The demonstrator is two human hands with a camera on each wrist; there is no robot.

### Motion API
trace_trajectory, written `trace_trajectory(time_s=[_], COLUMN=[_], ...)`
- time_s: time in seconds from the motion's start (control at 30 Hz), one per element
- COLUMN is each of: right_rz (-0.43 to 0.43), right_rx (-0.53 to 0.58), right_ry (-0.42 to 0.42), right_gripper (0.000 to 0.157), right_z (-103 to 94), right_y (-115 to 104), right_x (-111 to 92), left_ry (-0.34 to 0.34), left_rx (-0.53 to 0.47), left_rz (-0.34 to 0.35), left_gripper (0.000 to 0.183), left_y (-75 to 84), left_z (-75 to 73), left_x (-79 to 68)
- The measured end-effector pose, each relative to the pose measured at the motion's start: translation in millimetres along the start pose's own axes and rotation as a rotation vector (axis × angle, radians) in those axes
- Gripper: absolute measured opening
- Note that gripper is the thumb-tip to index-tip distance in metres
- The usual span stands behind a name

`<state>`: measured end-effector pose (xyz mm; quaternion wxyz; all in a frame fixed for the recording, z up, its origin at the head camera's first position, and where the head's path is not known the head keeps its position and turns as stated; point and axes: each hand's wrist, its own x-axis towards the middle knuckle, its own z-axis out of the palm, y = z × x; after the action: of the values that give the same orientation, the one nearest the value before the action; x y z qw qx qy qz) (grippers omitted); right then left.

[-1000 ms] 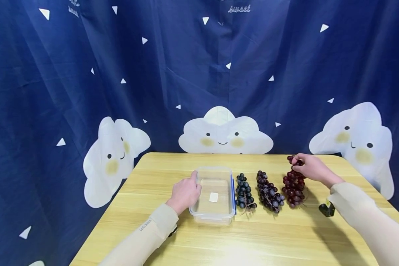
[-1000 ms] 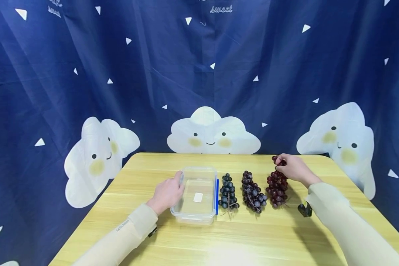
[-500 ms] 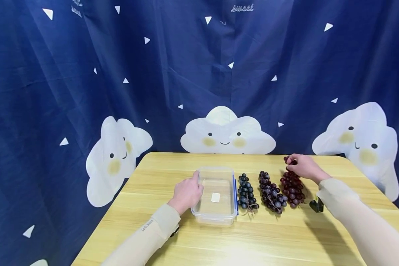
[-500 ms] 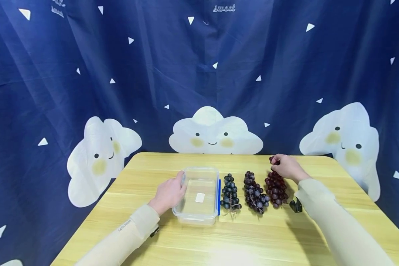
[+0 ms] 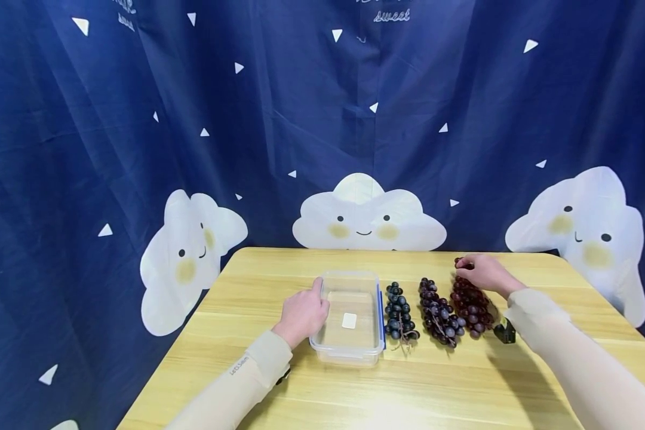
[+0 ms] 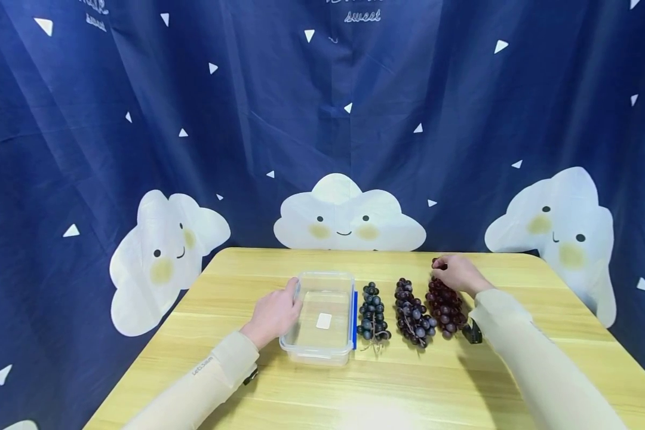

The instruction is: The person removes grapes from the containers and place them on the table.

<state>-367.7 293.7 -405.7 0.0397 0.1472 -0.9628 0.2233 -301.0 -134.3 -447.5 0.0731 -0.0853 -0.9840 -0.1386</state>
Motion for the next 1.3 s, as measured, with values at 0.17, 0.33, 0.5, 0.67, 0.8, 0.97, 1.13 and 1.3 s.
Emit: trace_trajectory(time_s=[0.17,0.33,0.5,0.67,0.8,0.97,1.13,1.3], right_rz=[-0.015,-0.004,0.042,0.120,0.167,0.205,0.218,0.227], right_rx=[-0.010,-0.009,-0.025,-0.007,0.026,0.042,0.039,0.046], right_ry=[-0.065,-0.103,-0.148,-0.252,-0.321,-0.346,-0.337,-0.344], right_gripper=[0.042,0.048,0.065,0.088,0.099,0.106,0.106,0.105], right_z=[2.6,3.5,7.8,9.9,12.7,16.7,18.6,17.4], right_y=[-1.9,-4.4,-6.7,-12.5,-14.5,-14.4,-13.8,-14.1], right_x=[-1.5,-4.0,-11.0,-20.5,-23.7,-23.9,-24.3,-26.9], left_ry=[0.001,0.003,0.003,0.004,0.005,0.002,0.007,0.011], left_rx=[-0.007,0.004,0.001,-0.001,-0.003,-0.005,0.000,0.005], left_rz=[0.006,0.001,-0.003,0.000,0.005,0.003,0.004,0.005], left_gripper=[0.058,0.058,0.058,0.057,0.058,0.058,0.059,0.058], left_y=[0.3,-0.1,0.1,-0.3,-0.9,-0.9,-0.3,-0.3], left_z=[1.1,0.3,-0.3,-0.4,-1.0,-1.2,-0.7,0.3], left_x=[0.1,1.0,-0.2,-0.8,-0.7,-0.7,-0.3,0.5])
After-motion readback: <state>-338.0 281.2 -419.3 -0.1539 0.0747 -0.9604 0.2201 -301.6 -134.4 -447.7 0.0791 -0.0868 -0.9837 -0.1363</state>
